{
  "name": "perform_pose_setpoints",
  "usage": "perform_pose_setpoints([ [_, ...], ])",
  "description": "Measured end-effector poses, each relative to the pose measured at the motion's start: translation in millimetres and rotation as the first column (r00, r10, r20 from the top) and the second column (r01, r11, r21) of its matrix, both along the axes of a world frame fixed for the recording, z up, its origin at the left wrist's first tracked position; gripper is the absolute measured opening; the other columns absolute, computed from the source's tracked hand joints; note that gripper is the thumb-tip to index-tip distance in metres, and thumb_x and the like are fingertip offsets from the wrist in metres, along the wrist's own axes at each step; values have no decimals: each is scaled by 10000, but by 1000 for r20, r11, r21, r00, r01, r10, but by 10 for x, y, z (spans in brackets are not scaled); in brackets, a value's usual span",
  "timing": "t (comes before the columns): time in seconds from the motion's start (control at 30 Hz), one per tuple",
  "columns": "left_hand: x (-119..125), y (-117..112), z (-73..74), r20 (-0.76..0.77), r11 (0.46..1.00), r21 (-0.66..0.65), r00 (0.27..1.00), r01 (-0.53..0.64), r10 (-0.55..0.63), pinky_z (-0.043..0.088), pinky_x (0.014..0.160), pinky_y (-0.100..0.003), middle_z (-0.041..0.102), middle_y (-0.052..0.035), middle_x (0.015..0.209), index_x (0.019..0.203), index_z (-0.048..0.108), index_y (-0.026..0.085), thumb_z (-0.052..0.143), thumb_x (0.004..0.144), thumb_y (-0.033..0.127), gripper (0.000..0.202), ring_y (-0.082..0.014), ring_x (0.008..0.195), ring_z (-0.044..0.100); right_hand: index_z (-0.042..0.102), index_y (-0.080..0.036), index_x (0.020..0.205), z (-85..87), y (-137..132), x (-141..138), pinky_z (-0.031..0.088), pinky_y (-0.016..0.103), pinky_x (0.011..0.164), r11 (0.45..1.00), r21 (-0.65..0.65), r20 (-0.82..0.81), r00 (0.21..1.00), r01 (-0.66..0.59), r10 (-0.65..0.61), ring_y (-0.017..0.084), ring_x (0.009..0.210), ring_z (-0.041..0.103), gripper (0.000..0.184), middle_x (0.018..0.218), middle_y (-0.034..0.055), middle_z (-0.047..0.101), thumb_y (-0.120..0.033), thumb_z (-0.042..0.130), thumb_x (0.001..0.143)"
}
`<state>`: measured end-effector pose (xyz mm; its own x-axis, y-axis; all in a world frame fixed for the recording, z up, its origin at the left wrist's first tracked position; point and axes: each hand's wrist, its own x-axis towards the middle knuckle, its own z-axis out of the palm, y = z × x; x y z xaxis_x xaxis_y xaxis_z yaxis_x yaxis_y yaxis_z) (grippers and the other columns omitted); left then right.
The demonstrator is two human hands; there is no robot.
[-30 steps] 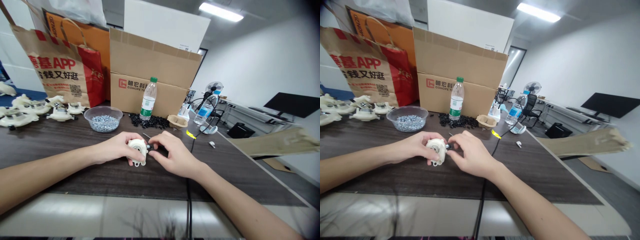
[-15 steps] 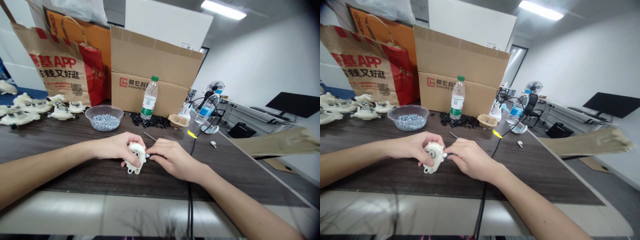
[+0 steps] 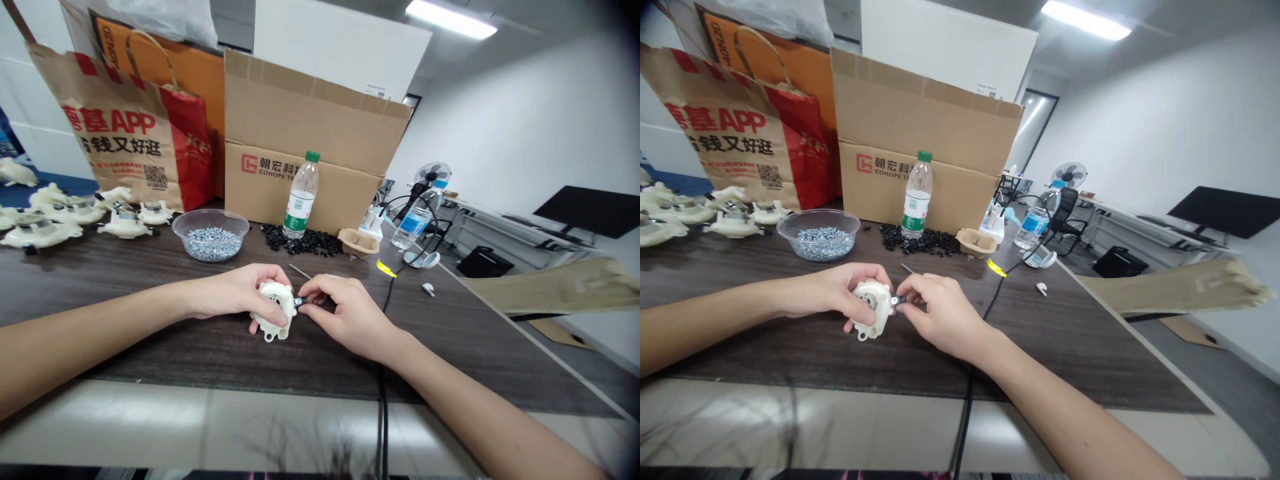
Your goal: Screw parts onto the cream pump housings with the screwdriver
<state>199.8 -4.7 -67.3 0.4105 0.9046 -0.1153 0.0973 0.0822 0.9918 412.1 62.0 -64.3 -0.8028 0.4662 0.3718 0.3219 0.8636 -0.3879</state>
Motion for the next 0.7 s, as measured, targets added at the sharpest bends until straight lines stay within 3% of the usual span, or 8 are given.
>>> perform_pose_setpoints([
  [0.27,3,-3,-7,12,1000,-5,1000,-18,18,489,484,-194,673,-26,835,1009,476,161,775,703,198,429,-137,675,626,562,-224,816,-40,-83,-3,400,285,576,996,-1,42,995,89,-89,165,636,585,78,691,-14,648,-261,628,837],
  [0.37,22,2,-25,6,999,1,999,-48,48,504,504,-224,669,-28,845,1006,476,165,790,695,237,448,-155,694,635,525,-226,829,-30,-115,-4,386,271,558,998,-12,68,995,69,-68,148,606,555,75,668,-32,616,-217,599,831],
  [0.5,56,-5,-34,-34,990,110,996,-84,88,515,580,-259,659,-35,889,1013,526,160,827,658,310,489,-168,757,626,485,-240,1077,13,-132,-5,453,254,657,988,-151,37,999,-17,23,131,754,591,293,919,-11,663,-150,578,814],
  [0.6,97,-38,-13,-99,972,186,982,-143,163,515,763,-294,659,-47,1001,1074,556,171,868,595,290,584,-191,927,610,451,-254,1218,51,-130,-7,468,256,713,958,-280,-14,998,-57,55,140,868,585,434,1073,15,650,-264,639,827],
  [0.7,132,-65,29,-62,969,118,972,-217,225,510,831,-326,638,-70,1111,1111,535,182,829,648,297,560,-222,1019,601,491,-273,1226,69,-121,-13,464,258,710,957,-286,-19,999,-41,37,147,871,576,519,1099,7,640,-372,721,771],
])
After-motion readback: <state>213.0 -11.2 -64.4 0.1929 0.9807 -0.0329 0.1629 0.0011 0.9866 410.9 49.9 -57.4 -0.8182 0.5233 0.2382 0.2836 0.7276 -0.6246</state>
